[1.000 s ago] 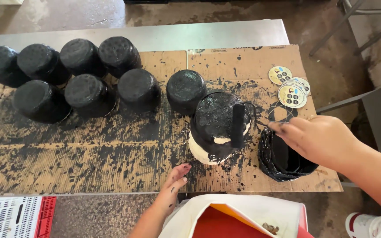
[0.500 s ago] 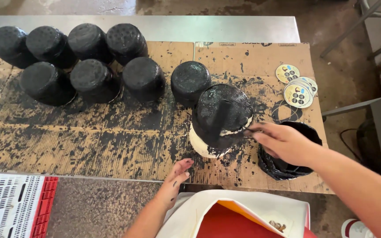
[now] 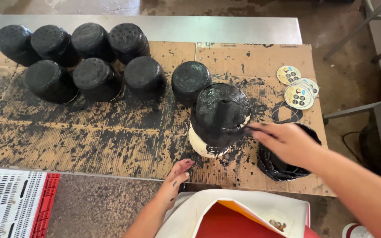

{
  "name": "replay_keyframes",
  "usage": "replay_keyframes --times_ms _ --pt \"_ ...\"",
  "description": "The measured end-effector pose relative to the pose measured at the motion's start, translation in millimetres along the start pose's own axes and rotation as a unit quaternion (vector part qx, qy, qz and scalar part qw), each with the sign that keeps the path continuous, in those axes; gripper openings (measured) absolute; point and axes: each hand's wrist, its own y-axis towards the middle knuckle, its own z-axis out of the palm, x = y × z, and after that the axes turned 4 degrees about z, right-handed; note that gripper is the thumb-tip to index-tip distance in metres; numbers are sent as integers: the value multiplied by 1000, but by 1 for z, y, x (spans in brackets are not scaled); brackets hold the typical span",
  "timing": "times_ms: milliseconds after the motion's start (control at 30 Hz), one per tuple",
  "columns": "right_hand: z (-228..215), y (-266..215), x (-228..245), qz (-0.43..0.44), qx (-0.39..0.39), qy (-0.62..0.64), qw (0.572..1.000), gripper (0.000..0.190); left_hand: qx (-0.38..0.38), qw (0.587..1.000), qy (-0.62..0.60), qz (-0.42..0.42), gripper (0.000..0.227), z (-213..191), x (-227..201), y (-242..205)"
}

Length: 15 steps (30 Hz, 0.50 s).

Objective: Applying black coating and labels to cheese wheels at a waxing station before packing them into crates.

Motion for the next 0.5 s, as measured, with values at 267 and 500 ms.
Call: replay_keyframes --times_ms 267,500 --pt "-10 16 -38 48 34 158 986 43 10 998 2 56 57 -3 -4 6" --pt "-5 26 5 48 26 191 980 39 12 1000 1 20 54 3 -6 8"
